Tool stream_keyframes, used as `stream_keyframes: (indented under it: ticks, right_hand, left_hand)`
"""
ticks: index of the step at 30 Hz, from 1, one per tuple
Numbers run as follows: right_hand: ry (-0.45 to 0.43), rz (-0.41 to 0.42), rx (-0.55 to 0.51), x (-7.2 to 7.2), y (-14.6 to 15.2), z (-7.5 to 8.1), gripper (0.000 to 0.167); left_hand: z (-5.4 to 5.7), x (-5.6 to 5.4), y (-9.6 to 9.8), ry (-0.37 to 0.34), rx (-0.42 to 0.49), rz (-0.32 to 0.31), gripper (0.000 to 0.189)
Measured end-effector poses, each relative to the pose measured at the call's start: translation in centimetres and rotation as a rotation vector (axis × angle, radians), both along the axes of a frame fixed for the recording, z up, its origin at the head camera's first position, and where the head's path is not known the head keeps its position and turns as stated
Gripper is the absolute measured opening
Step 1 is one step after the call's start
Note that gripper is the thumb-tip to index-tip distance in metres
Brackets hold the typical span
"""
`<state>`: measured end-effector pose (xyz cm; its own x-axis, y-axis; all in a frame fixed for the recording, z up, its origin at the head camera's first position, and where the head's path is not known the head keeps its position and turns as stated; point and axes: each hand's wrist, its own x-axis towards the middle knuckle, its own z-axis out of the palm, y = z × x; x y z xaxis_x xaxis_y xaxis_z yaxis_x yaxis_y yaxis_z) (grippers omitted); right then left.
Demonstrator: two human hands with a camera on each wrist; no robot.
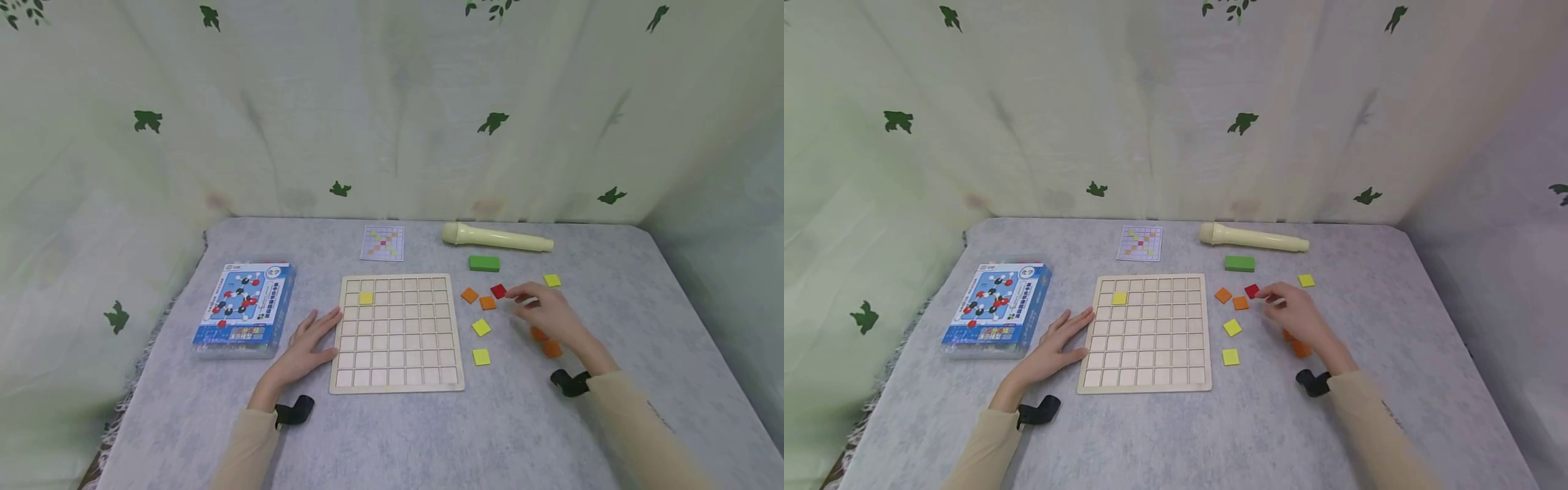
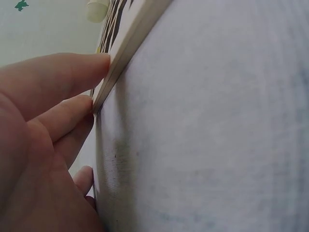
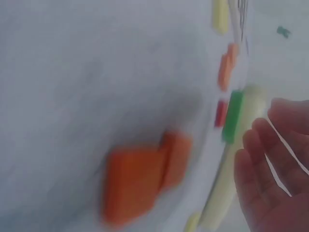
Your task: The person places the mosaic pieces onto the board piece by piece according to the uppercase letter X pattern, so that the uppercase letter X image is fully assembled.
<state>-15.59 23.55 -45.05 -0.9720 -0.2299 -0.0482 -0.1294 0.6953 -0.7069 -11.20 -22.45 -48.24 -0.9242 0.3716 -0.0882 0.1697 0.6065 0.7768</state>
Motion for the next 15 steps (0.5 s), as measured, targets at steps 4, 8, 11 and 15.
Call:
stream_keyframes:
  ticks: [4, 8, 11, 15]
  right_hand:
    - [-0.003, 0.005, 0.036, 1.7, 2.9, -0.5, 0.023]
    - [-0.007, 0.046, 0.07, 3.0, 4.2, -1.1, 0.023]
    - [-0.009, 0.056, 0.107, 3.4, 4.2, -1.4, 0.023]
    - [0.0, 0.046, 0.152, 3.1, 3.8, -1.7, 0.022]
  left_hand:
    - [-0.2, -0.1, -0.1, -0.003, -0.001, 0.003, 0.067]
    - [-0.4, -0.1, -0.1, -0.014, -0.007, 0.008, 0.068]
    - [-0.4, -0.1, -0.1, -0.013, -0.009, 0.008, 0.068]
    - [-0.3, -0.1, -0.1, -0.007, -0.006, 0.003, 0.068]
